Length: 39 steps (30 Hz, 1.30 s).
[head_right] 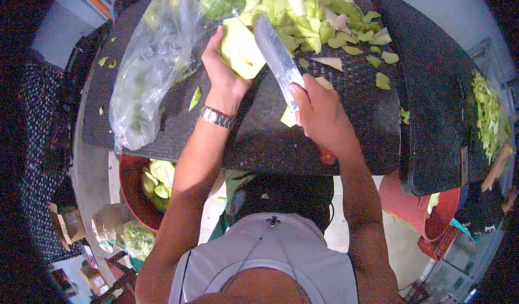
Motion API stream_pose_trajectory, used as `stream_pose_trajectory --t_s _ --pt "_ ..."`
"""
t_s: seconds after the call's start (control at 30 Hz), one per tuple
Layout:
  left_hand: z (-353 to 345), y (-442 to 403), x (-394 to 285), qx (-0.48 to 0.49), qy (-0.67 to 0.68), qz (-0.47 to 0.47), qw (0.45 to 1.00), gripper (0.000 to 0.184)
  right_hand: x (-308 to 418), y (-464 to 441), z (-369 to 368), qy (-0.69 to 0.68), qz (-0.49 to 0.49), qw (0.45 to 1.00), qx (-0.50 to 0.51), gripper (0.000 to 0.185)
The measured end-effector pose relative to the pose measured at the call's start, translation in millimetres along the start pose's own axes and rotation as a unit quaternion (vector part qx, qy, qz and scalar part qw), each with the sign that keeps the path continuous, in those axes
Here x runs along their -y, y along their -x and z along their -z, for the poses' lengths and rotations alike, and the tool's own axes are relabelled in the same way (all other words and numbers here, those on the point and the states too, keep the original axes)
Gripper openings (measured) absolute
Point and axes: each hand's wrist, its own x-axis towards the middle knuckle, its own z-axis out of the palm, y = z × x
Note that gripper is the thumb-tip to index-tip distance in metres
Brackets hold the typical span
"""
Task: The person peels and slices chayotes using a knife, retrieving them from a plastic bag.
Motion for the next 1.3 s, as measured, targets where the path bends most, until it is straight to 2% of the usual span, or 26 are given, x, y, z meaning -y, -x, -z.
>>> stream_pose_trajectory --t_s 0.07,0.23,0.3,0.37,0.43,0.53,0.73,0.83,0.87,0.93,0.97,1.0,1.1,1.2,1.3 --pt "-4 2 0 0.013 0.003 -0.002 1.0 0.042 -2 5 -1 -0.001 0.008 1.0 -0.006 0.023" --pt "-5 7 -1 0.02 -0.018 0.017 1.0 0.044 9 14 -3 -0.086 -0.067 0.994 0.023 0.023" --pt "-8 10 -2 0.028 -0.019 0.029 0.999 0.045 -4 9 -12 -0.064 0.007 0.998 0.001 0.023" --pt "-16 16 3 0.024 -0.017 0.026 0.999 0.044 -9 6 -16 -0.081 0.013 0.997 -0.006 0.023" --pt "-18 19 5 0.029 -0.006 0.031 0.999 0.043 6 7 -16 -0.135 -0.052 0.989 0.005 0.023" --pt "-19 20 11 0.04 0.0 0.052 0.998 0.04 11 5 -14 -0.164 -0.05 0.985 0.024 0.024" --pt "-16 26 30 0.056 -0.017 0.099 0.993 0.034 12 -10 -18 -0.19 -0.085 0.978 0.0 0.032" --pt "-11 26 29 0.051 -0.078 0.101 0.991 0.033 12 -10 -25 -0.227 -0.11 0.968 -0.001 0.033" --pt "-13 24 30 0.019 -0.059 0.099 0.993 0.035 15 -7 -26 -0.219 -0.122 0.968 0.017 0.032" --pt "-5 11 23 0.036 -0.042 0.085 0.995 0.039 21 5 -27 -0.2 -0.148 0.967 0.053 0.032" --pt "0 7 20 0.044 -0.033 0.079 0.995 0.042 20 10 -30 -0.207 -0.137 0.967 0.052 0.032" --pt "0 7 20 0.057 -0.054 0.082 0.994 0.051 16 14 -35 -0.213 -0.127 0.967 0.051 0.032" --pt "-2 11 24 0.067 -0.047 0.066 0.994 0.059 9 11 -33 -0.223 -0.119 0.966 0.062 0.033" --pt "-8 12 26 0.092 -0.028 0.081 0.992 0.063 9 5 -25 -0.232 -0.118 0.964 0.06 0.032" --pt "-17 19 21 0.074 -0.011 0.089 0.993 0.057 11 2 -21 -0.281 -0.095 0.951 0.085 0.031"
